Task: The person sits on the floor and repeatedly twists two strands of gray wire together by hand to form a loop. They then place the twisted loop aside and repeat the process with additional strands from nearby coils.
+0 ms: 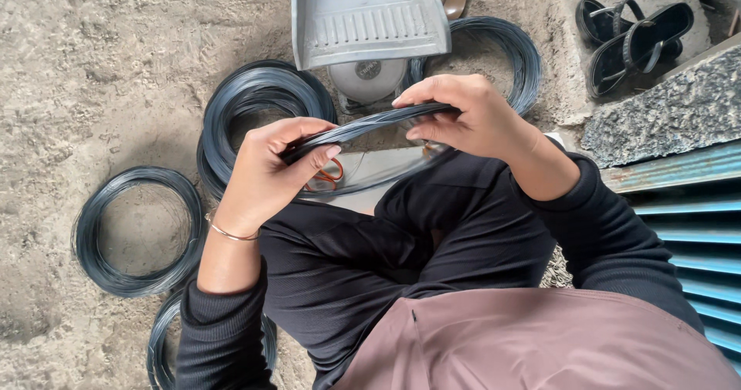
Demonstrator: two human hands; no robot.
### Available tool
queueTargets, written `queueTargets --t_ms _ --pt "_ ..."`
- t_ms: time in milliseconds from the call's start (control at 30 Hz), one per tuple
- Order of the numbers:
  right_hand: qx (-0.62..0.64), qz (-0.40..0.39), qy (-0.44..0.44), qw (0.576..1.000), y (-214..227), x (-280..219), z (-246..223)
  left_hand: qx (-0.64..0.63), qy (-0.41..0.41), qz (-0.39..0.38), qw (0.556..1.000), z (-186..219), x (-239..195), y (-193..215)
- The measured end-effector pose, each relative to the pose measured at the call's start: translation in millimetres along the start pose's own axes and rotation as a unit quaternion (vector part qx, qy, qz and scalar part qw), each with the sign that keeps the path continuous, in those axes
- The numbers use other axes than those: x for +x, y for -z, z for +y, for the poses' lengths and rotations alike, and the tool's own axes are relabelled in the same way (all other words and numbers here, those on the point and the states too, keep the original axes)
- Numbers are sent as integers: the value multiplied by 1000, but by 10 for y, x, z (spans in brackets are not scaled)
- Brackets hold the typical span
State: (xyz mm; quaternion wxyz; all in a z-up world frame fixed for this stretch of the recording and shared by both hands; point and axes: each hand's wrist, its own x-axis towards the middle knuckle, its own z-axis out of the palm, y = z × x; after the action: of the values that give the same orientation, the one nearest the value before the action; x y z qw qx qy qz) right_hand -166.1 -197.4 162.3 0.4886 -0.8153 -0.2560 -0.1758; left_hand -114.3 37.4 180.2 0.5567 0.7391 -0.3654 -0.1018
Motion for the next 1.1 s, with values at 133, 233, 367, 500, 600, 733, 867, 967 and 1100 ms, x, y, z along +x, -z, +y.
queueTargets --t_ms 133,233,367,500,600,733,867,967,1100 --pt "45 0 -36 998 64 14 19 24 -8 -10 1000 52 3 100" --pt "49 10 -61 997 206 -35 73 72 21 -22 997 -79 -44 228" --pt "80 28 -102 991 394 -138 113 51 101 -22 993 -427 -93 282" --pt "197 139 -113 964 522 -236 196 -15 88 65 994 -664 -82 280" --pt "260 171 -86 946 562 -243 287 -71 85 99 989 -708 -34 224" --pt "303 210 -131 920 549 -253 336 -141 53 104 983 -629 16 182" --pt "343 229 -88 907 478 -281 473 -211 -5 143 967 -515 58 167" --pt "307 223 -111 919 374 -282 480 -269 -11 195 943 -412 83 154" --pt "125 172 -157 964 284 -212 368 -90 0 175 980 -180 51 167"
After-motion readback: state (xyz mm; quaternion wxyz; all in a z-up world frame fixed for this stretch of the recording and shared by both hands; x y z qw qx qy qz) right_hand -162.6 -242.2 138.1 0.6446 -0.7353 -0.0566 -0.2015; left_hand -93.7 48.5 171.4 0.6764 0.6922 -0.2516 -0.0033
